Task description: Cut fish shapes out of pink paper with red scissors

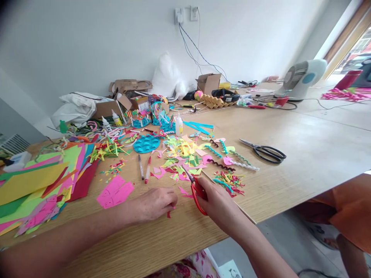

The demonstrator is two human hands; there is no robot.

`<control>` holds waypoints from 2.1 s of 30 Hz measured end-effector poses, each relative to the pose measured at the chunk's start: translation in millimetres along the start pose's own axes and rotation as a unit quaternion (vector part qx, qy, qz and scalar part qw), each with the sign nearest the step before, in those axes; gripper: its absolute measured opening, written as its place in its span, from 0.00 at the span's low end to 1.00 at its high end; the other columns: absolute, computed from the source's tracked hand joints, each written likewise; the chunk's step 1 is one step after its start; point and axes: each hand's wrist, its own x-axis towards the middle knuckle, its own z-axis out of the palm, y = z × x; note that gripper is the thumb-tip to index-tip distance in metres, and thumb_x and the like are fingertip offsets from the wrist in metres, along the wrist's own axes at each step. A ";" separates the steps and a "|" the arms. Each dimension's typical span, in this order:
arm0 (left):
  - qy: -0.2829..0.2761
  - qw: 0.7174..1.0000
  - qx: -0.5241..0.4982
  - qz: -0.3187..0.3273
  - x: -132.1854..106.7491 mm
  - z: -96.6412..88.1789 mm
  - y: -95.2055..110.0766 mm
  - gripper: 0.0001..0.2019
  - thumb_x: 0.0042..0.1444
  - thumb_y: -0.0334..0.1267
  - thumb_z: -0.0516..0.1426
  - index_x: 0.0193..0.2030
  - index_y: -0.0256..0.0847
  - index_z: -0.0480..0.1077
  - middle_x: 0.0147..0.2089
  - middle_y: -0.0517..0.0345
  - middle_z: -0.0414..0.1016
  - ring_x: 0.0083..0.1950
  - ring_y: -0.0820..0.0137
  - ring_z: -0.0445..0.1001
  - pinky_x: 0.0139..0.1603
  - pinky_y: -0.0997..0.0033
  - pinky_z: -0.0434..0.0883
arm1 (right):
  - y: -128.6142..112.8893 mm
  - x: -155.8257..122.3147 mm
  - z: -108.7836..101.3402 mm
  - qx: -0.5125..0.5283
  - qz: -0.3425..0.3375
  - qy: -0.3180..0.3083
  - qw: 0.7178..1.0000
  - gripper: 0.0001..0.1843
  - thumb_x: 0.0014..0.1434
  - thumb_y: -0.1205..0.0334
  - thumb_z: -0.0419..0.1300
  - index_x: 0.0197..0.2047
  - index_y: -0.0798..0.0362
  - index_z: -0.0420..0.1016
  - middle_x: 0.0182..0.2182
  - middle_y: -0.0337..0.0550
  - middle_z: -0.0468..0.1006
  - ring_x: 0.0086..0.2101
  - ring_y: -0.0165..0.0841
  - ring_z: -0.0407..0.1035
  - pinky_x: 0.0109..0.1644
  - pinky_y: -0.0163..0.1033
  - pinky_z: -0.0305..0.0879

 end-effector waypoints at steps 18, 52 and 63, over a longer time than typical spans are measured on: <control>0.125 0.990 0.049 -0.041 1.4 -26.6 -23.2 0.10 0.61 0.30 0.44 0.40 0.41 0.64 0.39 0.56 0.72 0.40 0.68 0.71 0.40 0.71 0.68 | -6.6 84.6 5.2 -0.155 -0.013 -0.010 0.988 0.07 0.58 0.68 0.51 0.38 0.54 0.69 0.28 0.50 0.81 0.26 0.41 0.74 0.22 0.34 0.46; -0.004 0.987 -0.024 -0.161 -114.4 -69.9 -107.9 0.08 0.57 0.35 0.49 0.41 0.42 0.67 0.45 0.53 0.70 0.47 0.65 0.70 0.47 0.67 0.67 | -29.5 108.4 52.7 -0.049 -0.145 0.212 0.965 0.05 0.57 0.66 0.48 0.31 0.52 0.64 0.18 0.42 0.73 0.19 0.35 0.68 0.23 0.35 0.62; 0.053 0.982 -0.041 -0.177 -120.2 -75.9 -130.9 0.12 0.57 0.34 0.49 0.47 0.38 0.67 0.50 0.50 0.71 0.52 0.65 0.67 0.53 0.66 0.63 | -14.7 112.6 52.4 -0.078 -0.068 0.175 0.979 0.06 0.55 0.63 0.47 0.30 0.51 0.64 0.19 0.43 0.73 0.20 0.36 0.68 0.23 0.35 0.54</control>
